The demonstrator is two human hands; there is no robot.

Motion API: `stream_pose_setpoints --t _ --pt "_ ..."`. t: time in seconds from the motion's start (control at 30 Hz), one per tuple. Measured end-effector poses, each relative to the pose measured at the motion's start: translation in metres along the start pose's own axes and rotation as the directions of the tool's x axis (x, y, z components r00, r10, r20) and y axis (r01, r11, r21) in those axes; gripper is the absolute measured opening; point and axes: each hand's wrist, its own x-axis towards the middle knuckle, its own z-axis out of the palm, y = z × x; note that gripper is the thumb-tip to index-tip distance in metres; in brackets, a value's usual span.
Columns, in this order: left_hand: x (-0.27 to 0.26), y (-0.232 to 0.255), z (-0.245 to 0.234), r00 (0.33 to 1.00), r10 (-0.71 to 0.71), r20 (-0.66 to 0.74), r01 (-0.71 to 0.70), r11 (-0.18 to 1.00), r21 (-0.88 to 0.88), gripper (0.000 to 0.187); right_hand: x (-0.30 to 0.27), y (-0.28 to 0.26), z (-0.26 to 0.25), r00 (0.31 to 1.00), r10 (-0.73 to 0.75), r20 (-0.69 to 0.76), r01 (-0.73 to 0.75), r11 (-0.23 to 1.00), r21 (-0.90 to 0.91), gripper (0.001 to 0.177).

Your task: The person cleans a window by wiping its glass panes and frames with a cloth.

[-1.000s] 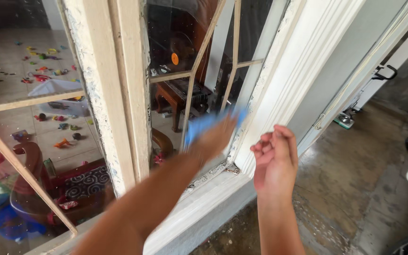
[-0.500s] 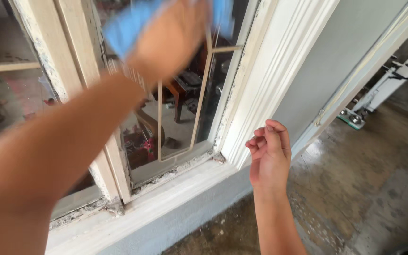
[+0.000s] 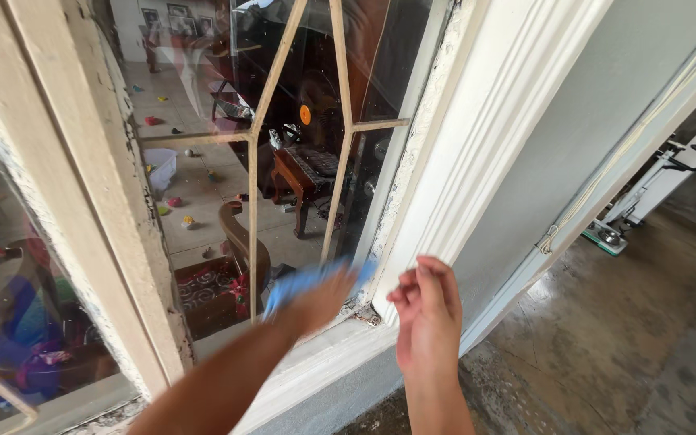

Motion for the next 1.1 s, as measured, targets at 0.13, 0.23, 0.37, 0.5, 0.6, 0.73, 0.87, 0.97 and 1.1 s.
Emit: stream_pose_setpoints --t 0.13,0.23,0.37,0.5,0.6,0.73,0.87,0.97,1.1 --pt "-0.057 -0.017 0.083 0.903 0.258 0.343 -0.428 0.6 0.675 0.057 -0.006 0.007 -0.04 0.999 0.029 -0.045 -0.033 0.996 -0.086 0.01" --pt "-0.071 -0.023 0.043 0.974 0.038 0.223 -0.031 0.999 -0.038 0.066 0.0 0.007 -0.05 0.996 0.089 -0.019 -0.09 0.992 -0.093 0.012" --pt "-0.066 -0.033 -0.103 0.997 0.049 -0.064 -0.02 0.918 0.395 0.07 0.013 -0.009 -0.024 0.995 0.085 0.049 -0.079 0.99 -0.113 0.011" --pt "-0.041 -0.046 -0.261 0.847 0.098 -0.523 0.222 0.828 0.514 0.051 0.018 -0.038 0.011 0.975 0.029 0.22 -0.02 0.999 -0.04 0.011" --pt "-0.002 -0.037 -0.296 0.681 0.437 -0.587 0.268 0.597 0.756 0.054 0.023 -0.052 0.018 0.978 0.014 0.207 -0.015 1.0 0.004 0.01" --pt "0.075 -0.01 -0.267 0.786 0.251 -0.565 0.414 0.464 0.783 0.064 0.036 -0.04 0.01 0.982 -0.018 0.187 0.014 1.0 0.023 0.011" --pt "0.065 0.016 -0.186 0.92 0.236 -0.314 0.191 0.429 0.883 0.071 0.045 -0.012 -0.007 0.993 0.017 0.113 -0.022 0.999 0.042 0.012" --pt "0.03 0.024 -0.119 0.959 0.093 0.269 -0.285 0.296 0.912 0.071 0.038 0.006 -0.024 0.994 0.077 0.073 -0.08 0.996 0.029 0.013" --pt "-0.008 0.011 -0.02 0.945 0.179 0.275 -0.328 0.484 0.811 0.054 0.025 0.006 -0.048 0.99 0.131 0.044 -0.128 0.99 -0.066 0.014"
